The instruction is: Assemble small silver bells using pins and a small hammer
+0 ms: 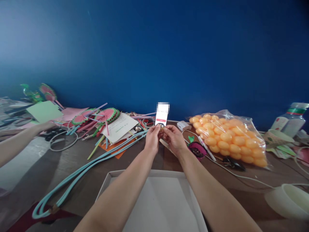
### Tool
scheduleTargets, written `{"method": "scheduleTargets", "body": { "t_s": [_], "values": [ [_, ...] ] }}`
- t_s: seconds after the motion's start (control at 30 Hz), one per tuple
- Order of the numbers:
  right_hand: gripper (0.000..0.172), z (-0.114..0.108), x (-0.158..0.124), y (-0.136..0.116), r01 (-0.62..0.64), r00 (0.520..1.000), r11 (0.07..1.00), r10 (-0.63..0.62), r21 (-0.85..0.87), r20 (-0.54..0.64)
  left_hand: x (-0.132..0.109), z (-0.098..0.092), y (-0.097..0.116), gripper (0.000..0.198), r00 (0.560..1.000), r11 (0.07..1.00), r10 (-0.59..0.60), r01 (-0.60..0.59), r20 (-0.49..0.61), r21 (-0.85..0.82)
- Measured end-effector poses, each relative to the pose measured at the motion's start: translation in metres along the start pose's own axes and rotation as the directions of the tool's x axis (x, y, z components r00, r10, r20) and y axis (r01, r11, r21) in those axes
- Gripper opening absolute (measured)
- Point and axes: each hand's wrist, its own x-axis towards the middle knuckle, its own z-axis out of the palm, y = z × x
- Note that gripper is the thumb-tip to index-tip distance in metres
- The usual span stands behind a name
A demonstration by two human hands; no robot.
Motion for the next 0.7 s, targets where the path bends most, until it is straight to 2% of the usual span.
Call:
{"method": "scheduleTargets", "body": {
  "t_s": [0.27, 0.7],
  "values": [
    [0.035, -0.0016, 0.0009, 0.0005, -0.004, 1.000, 1.000, 0.005, -0.011, 0.019, -0.0015, 0.0028, 0.0009, 0.028, 0.999, 0.999, -0.022, 0.021, -0.032, -0.048],
    [0.031, -0.0037, 0.0017, 0.0023, -0.016, 0.999, 1.000, 0.016, 0.019, 0.027, -0.0035, 0.0047, 0.0025, 0.025, 0.999, 1.000, -0.011, 0.010, -0.032, -0.026]
  ]
}}
